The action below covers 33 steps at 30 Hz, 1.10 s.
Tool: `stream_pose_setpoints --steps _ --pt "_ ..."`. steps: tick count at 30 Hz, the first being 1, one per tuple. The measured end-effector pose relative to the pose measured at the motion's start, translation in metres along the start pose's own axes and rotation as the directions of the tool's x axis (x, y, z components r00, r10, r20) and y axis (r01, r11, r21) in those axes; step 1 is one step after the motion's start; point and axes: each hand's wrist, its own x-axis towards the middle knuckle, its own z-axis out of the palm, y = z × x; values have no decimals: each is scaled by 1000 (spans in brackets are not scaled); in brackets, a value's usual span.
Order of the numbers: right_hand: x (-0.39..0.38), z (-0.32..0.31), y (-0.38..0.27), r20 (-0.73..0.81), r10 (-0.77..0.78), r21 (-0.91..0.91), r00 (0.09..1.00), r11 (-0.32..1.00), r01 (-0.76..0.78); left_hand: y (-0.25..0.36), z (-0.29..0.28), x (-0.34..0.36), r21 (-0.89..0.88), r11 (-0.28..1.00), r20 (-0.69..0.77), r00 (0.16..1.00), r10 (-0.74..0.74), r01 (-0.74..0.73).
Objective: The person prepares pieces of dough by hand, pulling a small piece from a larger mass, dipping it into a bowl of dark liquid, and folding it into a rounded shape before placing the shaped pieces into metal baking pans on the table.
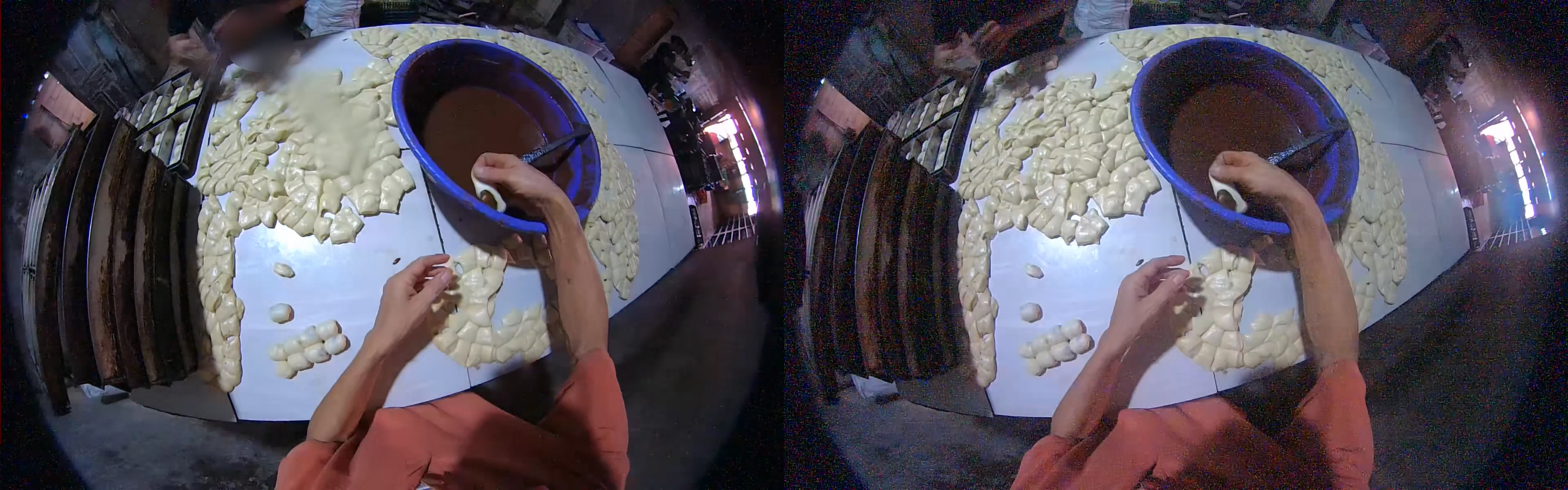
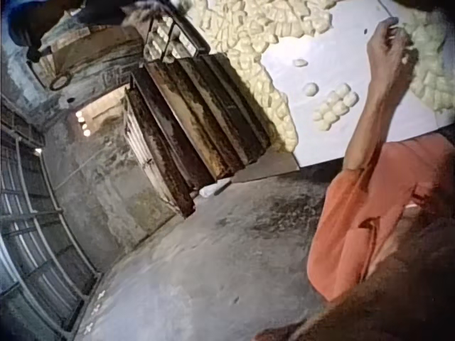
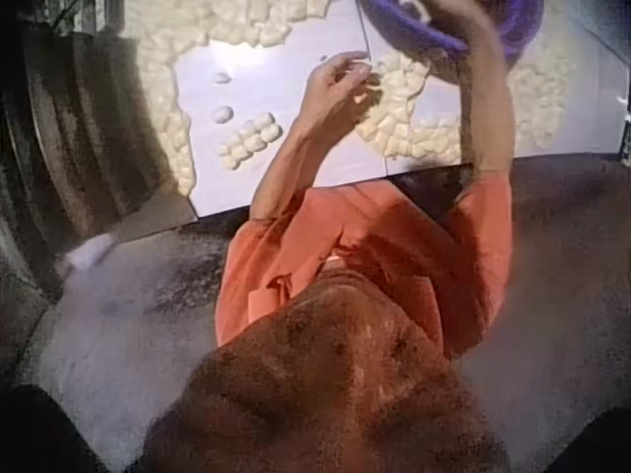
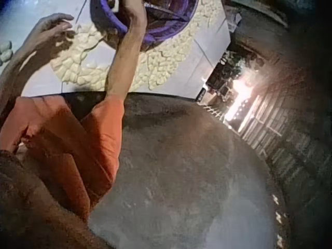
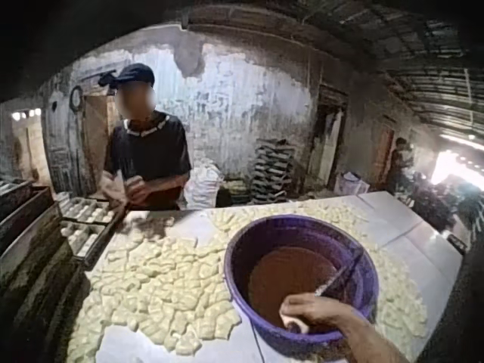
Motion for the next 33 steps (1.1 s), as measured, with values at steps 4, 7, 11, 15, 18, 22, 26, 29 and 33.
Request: stream_pose_setpoints --steps 4,7,11,15,18,22,26,29,33 --pt "-15 27 -29 -111 -67 513 992 850 115 2 1 14 -35 999 12 999 33 -33" --pt "-31 54 -53 -182 -113 602 977 772 202 30 11 18 -65 995 -16 997 74 -75" --pt "-30 96 -34 -170 -170 726 971 644 240 35 15 18 -483 872 -52 997 62 -80" --pt "-39 136 -35 -152 -173 681 973 695 230 14 -22 8 -500 848 -175 979 100 -176" --pt "-48 163 -22 -255 -347 307 902 856 416 15 -43 -5 -472 866 -306 952 13 -164" --pt "-48 209 -34 -310 -546 -255 778 836 486 24 -57 -29 -338 914 -413 908 72 -226" --pt "-33 239 -22 -425 -578 -312 696 816 487 21 -60 -33 -104 930 -471 841 266 -352" --pt "-28 249 -29 -480 -600 -283 639 796 535 32 -68 -38 -22 935 -501 813 295 -353" --pt "-29 251 -31 -308 -429 184 849 849 496 48 -98 -49 -126 986 -411 910 48 -109"
